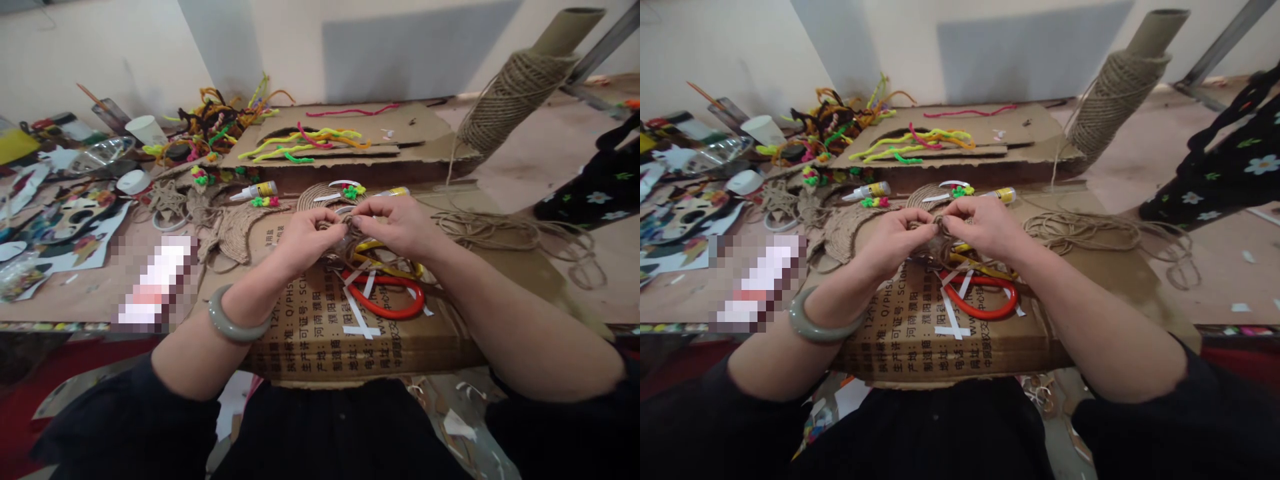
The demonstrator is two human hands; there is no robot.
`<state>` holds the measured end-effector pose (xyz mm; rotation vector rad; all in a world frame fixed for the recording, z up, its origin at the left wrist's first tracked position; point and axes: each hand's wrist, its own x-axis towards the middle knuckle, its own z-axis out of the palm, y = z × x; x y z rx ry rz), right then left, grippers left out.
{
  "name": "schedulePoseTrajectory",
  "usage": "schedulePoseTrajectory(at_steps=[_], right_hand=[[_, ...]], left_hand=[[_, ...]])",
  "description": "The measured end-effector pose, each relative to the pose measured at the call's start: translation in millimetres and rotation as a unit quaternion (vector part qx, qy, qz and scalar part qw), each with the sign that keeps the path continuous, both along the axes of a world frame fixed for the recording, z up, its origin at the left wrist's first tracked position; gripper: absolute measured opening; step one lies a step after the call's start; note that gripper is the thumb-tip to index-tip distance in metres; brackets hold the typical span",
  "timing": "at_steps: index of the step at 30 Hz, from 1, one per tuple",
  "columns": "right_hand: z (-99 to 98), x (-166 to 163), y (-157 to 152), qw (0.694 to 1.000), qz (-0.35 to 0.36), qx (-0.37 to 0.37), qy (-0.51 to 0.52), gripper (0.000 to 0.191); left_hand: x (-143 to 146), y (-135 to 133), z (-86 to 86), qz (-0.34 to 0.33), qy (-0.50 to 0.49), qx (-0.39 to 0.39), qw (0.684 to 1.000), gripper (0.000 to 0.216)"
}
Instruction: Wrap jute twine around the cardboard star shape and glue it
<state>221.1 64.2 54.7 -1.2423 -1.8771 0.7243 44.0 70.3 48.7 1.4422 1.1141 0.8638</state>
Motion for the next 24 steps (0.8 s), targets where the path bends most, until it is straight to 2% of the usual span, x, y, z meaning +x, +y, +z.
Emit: schedulePoseTrajectory(at_steps=[9,15,20,24], right_hand=[[0.0,-3.7,0.4,1.000,-0.011,-0.011,-0.002,0.016],[-0.9,-9.0,-0.1,0.999,-0.049,-0.013,-0.010,0.017],[-2.4,-5.5,1.2,0.999,-0.025,-0.029,0.004,0.030],[0.0,-5.1,-0.2,0.999,-0.013,-0.034,0.007,0.026]], left_hand=[[1.7,-0.7,2.0,-0.009,0.021,0.013,1.000,0.011],[1.7,0.2,-0.7,0.000,0.034,0.033,0.999,0.014],[-0.3,2.9,-3.4,0.023,0.012,0.026,0.999,0.014],[-3.1,6.5,-7.3,0.053,0.001,0.030,0.998,0.018]])
